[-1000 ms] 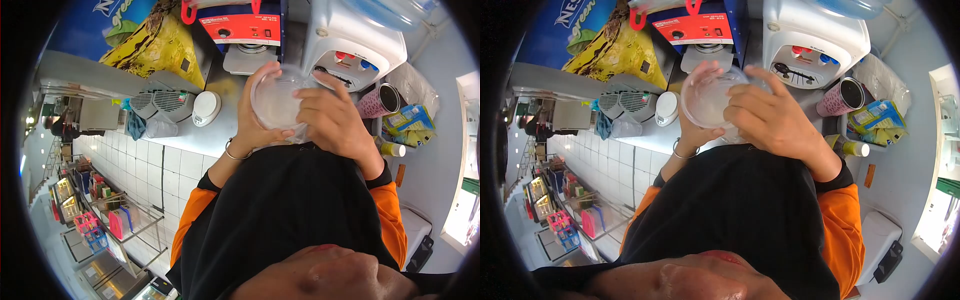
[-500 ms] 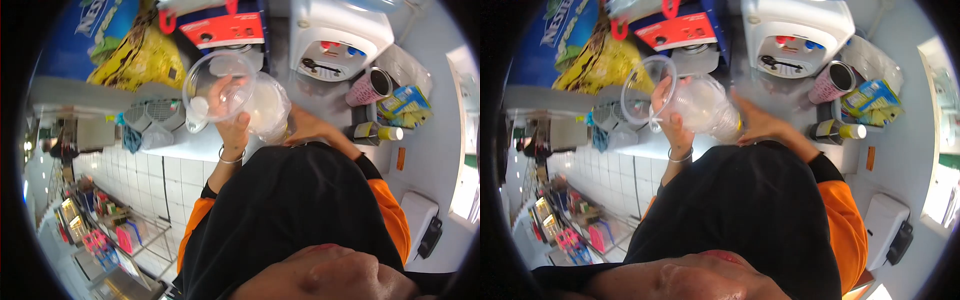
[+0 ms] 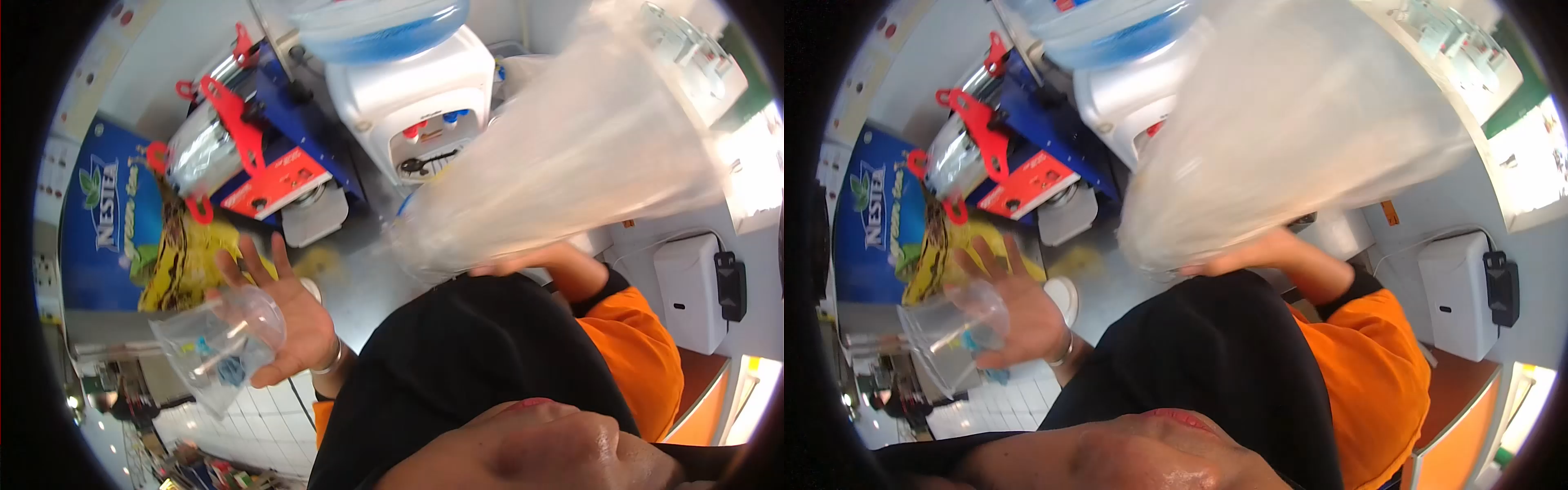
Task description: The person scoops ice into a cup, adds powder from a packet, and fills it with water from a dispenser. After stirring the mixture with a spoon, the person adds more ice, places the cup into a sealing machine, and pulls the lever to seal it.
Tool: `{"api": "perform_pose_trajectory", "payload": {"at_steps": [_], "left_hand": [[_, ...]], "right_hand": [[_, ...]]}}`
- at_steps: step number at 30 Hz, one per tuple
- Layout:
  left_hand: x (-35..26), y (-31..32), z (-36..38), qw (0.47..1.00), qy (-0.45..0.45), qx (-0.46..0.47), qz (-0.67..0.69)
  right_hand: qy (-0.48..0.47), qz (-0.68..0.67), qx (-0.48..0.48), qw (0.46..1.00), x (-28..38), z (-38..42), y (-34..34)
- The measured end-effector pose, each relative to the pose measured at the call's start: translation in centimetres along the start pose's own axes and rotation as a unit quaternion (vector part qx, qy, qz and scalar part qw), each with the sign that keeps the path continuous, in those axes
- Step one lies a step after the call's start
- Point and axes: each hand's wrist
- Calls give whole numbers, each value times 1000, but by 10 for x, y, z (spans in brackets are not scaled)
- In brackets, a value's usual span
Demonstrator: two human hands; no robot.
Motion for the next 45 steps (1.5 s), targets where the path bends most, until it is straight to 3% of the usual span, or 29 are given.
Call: {"api": "perform_pose_trajectory", "payload": {"at_steps": [1, 2, 4, 5, 6, 8, 10, 15, 18, 20, 22, 24, 26, 28, 31, 33, 35, 37, 38, 40, 42, 44, 45], "left_hand": [[1, -7, 4, 998, 0, -21, -57], [4, -16, 10, 999, -8, -12, -47], [11, -37, 25, 988, -107, -19, -109], [15, -45, 32, 988, -113, -13, -102], [20, -51, 39, 979, -146, -50, -132], [25, -62, 48, 966, -184, -84, -161], [29, -70, 50, 955, -212, -91, -184], [31, -87, 44, 944, -217, -87, -234], [36, -88, 44, 936, -212, -94, -265], [43, -90, 47, 930, -203, -104, -288], [51, -102, 56, 878, -216, -151, -399], [54, -119, 69, 885, -234, -110, -387], [65, -136, 87, 895, -249, -67, -364], [78, -148, 108, 871, -255, -38, -418], [102, -151, 132, 836, -257, -6, -485], [129, -173, 150, 836, -241, 24, -493], [142, -180, 161, 834, -223, 51, -502], [149, -178, 163, 729, -248, 168, -615], [150, -176, 165, 730, -247, 166, -615], [148, -170, 169, 674, -192, 199, -685], [143, -161, 168, 673, -195, 205, -684], [137, -158, 168, 672, -198, 207, -683], [131, -160, 169, 716, -200, 186, -643]], "right_hand": [[-80, -23, -94, 992, 15, 10, -21], [-80, -19, -108, 991, 26, 19, -48], [-102, 17, -266, 958, 48, 21, -107], [-247, 2, -291, 924, 62, 6, -124], [-157, 86, -385, 905, 81, -1, -135], [-224, 229, -381, 868, 72, -35, -179], [-105, 128, -402, 900, 49, -70, -203], [-135, 94, -367, 916, -71, -168, -212], [-131, 148, -421, 885, -160, -198, -230], [181, 175, -298, 921, -186, -198, -243], [189, 194, -263, 926, -147, -187, -230], [177, 253, -258, 916, -111, -169, -216], [22, 200, -269, 942, -88, -145, -216], [-59, 306, -235, 921, -28, -109, -213], [-4, 408, -247, 879, -18, -55, -238], [18, 459, -379, 804, -42, -31, -248], [39, 469, -347, 811, -67, -11, -263], [55, 477, -319, 817, -77, -10, -264], [76, 485, -321, 810, -82, -11, -265], [97, 492, -325, 802, -86, -12, -265], [20, 486, -326, 811, -82, -17, -266], [15, 442, -362, 821, -61, -21, -273], [13, 396, -396, 829, -44, -25, -276]]}}
Point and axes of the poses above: each hand's wrist, its own z-axis away from the middle knuckle, its own y-axis out of the palm, x = y × z, and after that the axes turned 11 degrees about -x, right-handed
